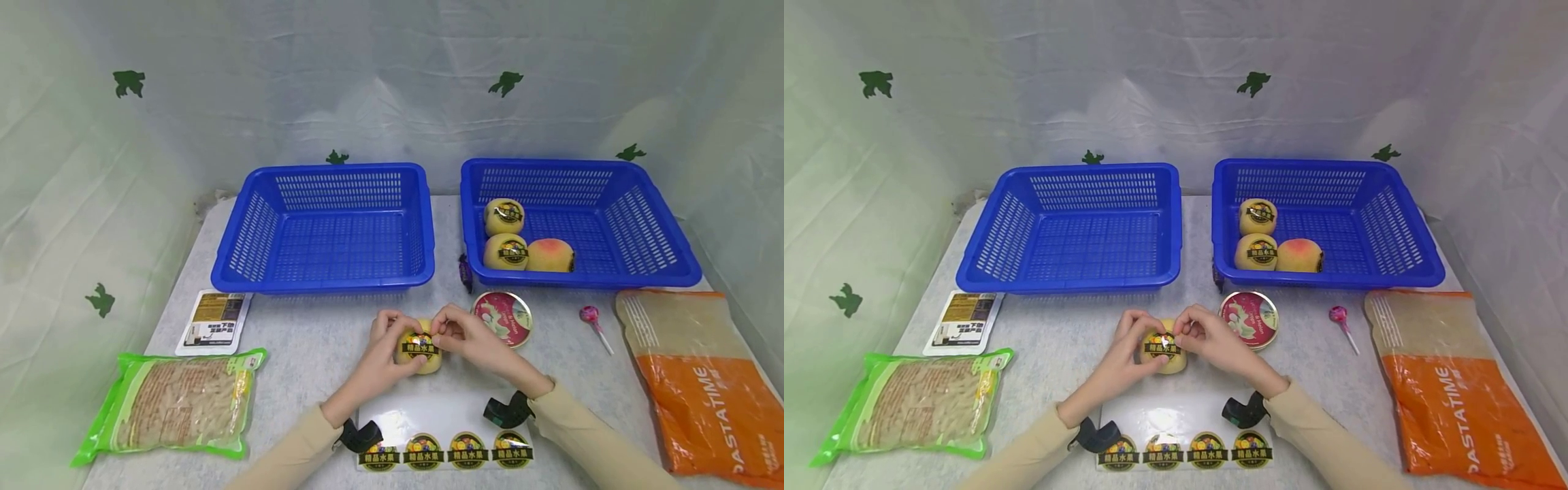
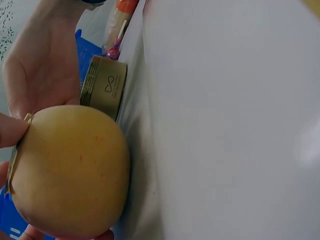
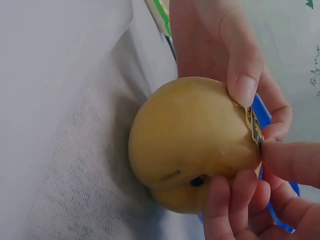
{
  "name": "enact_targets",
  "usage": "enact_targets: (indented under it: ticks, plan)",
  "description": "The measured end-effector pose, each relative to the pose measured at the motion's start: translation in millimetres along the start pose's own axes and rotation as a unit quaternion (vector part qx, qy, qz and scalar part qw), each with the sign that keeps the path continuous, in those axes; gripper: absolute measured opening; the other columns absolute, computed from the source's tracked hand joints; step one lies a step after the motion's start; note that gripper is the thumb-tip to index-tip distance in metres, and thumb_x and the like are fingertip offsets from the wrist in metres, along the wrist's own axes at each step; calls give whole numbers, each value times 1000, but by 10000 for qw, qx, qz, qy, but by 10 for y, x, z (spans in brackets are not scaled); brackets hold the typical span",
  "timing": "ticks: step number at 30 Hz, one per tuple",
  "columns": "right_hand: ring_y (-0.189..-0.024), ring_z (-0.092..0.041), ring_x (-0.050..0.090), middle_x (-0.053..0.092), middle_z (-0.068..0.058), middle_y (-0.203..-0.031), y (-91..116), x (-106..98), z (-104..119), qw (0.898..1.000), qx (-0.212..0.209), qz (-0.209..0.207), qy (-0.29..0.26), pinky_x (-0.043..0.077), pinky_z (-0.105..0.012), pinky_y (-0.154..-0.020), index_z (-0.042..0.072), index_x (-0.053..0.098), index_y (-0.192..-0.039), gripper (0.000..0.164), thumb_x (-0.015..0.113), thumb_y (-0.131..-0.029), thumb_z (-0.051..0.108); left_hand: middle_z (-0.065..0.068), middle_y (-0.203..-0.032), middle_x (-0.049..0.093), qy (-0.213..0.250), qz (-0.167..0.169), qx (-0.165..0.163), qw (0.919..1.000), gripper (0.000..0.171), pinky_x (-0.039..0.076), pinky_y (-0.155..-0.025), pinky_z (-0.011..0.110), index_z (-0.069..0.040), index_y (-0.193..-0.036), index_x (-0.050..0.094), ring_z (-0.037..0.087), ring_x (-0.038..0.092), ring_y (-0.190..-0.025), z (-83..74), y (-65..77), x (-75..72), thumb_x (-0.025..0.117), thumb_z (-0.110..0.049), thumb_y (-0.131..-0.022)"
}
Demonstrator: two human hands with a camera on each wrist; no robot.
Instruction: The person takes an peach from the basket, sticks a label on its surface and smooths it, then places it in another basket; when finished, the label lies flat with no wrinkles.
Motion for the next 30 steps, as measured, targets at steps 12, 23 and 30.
enact_targets:
  ticks: [12, 23, 30]
  plan:
    - [-66, -22, 49, 48, -9, -76, 49, 18, 200, 9987, 371, -119, -324, 45, -29, -59, -5, 48, -96, 9, 51, -89, -1, -1, -113, 30, -39, 45, -143, 9999, 34, 36, -88, 44, -26, -103, 49, 19, 28, -112, 26, -4, 24, 69, -35, -78]
    - [-70, -18, 50, 46, -8, -89, 115, 84, 27, 9977, -371, -103, 558, 47, -27, -60, 10, 46, -100, 34, 71, -78, 13, 13, -114, 40, 1737, 675, -114, 9824, 20, 43, -85, 37, 1, -109, 58, 24, 39, -107, -51, -27, -172, 52, -1, -89]
    - [-74, -17, 49, 47, -5, -87, 152, 84, 50, 9962, -530, -289, 630, 45, -25, -61, 11, 48, -99, 29, 69, -80, 15, 15, -119, 40, 1964, 792, -528, 9759, 23, 33, -92, 46, 5, -111, 56, 24, 36, -112, -127, -23, -195, 51, 1, -88]
Point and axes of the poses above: each hand's wrist, its own y-axis away from the middle knuckle, its own x-axis out of the palm, z = x × y, the point moved 7 cm from there along -y, towards the middle knuckle
